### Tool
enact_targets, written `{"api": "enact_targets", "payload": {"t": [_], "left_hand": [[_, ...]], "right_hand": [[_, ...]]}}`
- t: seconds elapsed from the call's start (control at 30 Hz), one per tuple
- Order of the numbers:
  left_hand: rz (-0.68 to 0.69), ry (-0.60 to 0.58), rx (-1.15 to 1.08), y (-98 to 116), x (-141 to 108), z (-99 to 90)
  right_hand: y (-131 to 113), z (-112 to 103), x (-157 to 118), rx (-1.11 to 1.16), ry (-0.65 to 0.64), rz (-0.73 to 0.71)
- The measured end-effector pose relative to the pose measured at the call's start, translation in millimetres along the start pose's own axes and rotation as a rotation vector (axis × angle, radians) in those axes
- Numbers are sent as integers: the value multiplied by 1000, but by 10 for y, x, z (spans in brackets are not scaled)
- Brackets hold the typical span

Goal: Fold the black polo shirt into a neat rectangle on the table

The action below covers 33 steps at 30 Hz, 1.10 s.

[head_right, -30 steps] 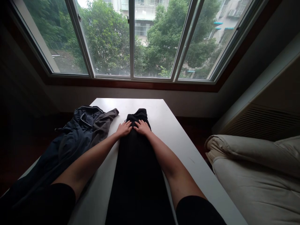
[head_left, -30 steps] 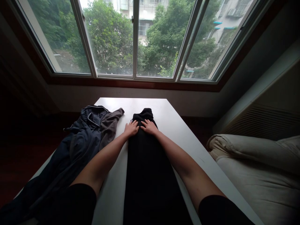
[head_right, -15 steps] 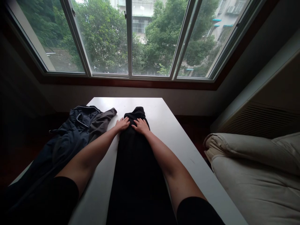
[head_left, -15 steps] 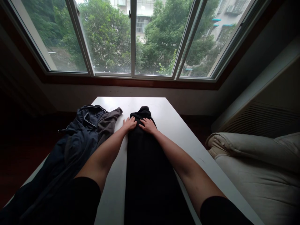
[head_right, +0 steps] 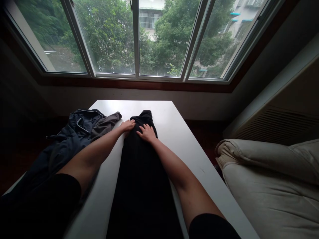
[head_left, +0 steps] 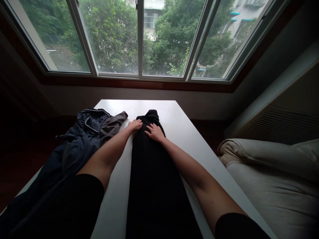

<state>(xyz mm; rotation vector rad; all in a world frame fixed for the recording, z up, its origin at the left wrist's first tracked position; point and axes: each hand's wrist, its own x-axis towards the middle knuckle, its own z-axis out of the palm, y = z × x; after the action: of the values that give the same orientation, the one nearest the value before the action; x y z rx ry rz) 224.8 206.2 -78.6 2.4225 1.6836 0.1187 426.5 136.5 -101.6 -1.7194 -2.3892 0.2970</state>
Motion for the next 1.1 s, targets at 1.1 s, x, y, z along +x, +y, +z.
{"api": "enact_targets", "payload": {"t": [1.1], "left_hand": [[105,155,27,471,-846,66]], "right_hand": [[263,-83,-1005,-83,112,-60]]}}
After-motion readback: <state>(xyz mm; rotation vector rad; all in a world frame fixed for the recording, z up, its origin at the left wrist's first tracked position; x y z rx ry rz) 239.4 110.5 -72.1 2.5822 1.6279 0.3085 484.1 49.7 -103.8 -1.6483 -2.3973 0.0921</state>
